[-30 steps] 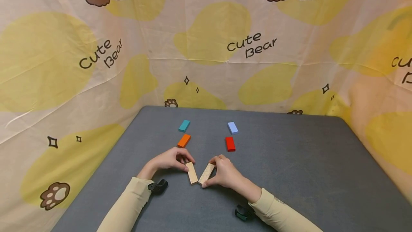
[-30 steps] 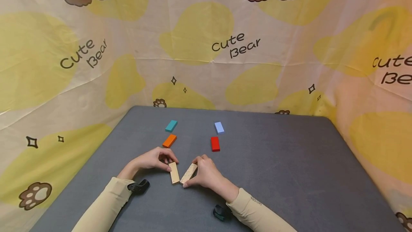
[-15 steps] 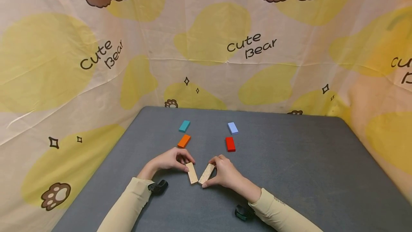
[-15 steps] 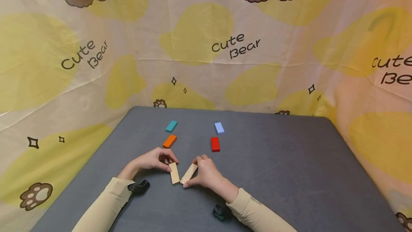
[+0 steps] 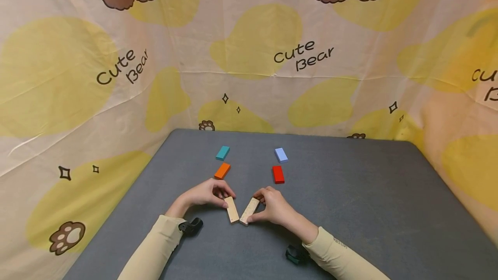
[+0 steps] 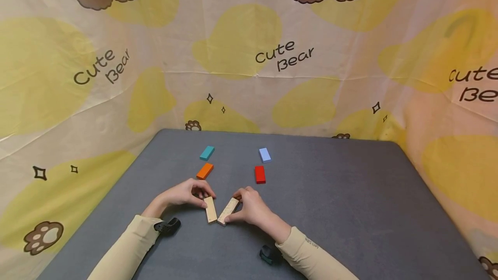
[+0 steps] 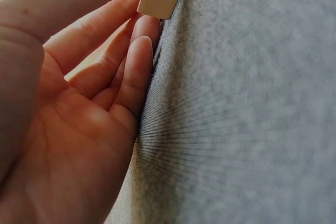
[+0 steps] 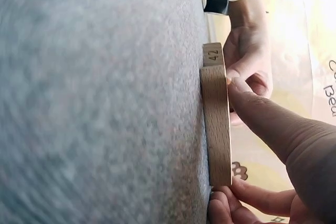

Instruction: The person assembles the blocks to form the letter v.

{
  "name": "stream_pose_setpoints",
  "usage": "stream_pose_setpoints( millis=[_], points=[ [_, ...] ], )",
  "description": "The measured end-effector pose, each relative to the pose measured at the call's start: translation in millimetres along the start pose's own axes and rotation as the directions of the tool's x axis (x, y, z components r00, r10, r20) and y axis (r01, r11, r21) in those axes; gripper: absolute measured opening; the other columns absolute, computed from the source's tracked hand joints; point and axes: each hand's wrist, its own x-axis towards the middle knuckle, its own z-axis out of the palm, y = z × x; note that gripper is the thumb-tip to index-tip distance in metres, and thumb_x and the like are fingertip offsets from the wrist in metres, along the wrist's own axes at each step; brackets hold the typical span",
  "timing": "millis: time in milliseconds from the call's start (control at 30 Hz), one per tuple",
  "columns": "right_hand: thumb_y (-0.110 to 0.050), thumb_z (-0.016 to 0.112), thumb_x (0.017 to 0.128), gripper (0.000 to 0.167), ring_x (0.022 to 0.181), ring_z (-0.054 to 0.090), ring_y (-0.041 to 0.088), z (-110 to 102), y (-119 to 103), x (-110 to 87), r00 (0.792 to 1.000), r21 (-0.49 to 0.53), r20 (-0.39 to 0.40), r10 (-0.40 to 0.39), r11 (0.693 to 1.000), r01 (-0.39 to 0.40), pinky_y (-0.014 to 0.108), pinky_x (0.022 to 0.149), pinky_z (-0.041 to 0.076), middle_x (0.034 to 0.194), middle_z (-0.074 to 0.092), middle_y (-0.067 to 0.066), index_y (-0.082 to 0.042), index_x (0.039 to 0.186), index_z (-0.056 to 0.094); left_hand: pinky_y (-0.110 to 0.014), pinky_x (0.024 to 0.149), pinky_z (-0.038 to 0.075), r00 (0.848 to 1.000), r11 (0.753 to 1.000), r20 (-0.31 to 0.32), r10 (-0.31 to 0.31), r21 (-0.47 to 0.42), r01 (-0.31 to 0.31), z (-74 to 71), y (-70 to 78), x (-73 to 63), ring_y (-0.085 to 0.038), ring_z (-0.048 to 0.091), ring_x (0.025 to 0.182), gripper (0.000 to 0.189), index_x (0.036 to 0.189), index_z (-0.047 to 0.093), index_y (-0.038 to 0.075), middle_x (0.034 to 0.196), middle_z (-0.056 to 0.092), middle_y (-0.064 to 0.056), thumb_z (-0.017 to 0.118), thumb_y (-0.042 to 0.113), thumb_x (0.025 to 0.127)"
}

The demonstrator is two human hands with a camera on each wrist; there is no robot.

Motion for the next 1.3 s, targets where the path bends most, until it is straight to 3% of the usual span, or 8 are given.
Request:
stream_pose_setpoints(
  millis=[533,800,1300],
  points=[
    [-0.035,0.084,0.069,0.057,0.086,0.058,0.013,-11,13,4.8,0.998,0.083,0.033,0.045,0.995,-0.048,0.028,0.077,0.051,0.100,0.064,0.005,-0.002,0.111,0.064,-0.023,0.074,0.049,1.000,1.000,-0.004,0.000,-0.009,0.000,1.3,-0.3,-0.7,-0.015,0.058,0.083,0.032,0.109,0.070,0.017,0.104,0.066,0.000,0.077,0.022,0.079],
    [-0.033,0.084,0.070,0.055,0.088,0.061,0.014,-17,26,9.2,1.000,0.122,0.007,-0.011,0.992,0.010,0.029,0.078,0.052,0.103,0.066,0.005,-0.002,0.110,0.064,-0.023,0.074,0.049,1.000,1.000,-0.004,0.017,-0.018,-0.018,0.5,-2.0,-0.8,-0.016,0.058,0.083,0.032,0.110,0.070,0.015,0.105,0.066,-0.002,0.077,0.021,0.079],
    [-0.035,0.084,0.069,0.057,0.092,0.061,0.015,-31,42,14.6,1.000,0.117,-0.012,-0.029,0.993,0.030,0.029,0.081,0.052,0.107,0.067,0.005,-0.003,0.112,0.064,-0.024,0.074,0.049,1.000,1.000,0.006,0.009,-0.014,-0.009,-0.1,-2.3,0.0,-0.014,0.058,0.084,0.033,0.111,0.070,0.014,0.105,0.066,0.000,0.077,0.022,0.080]
  ],
)
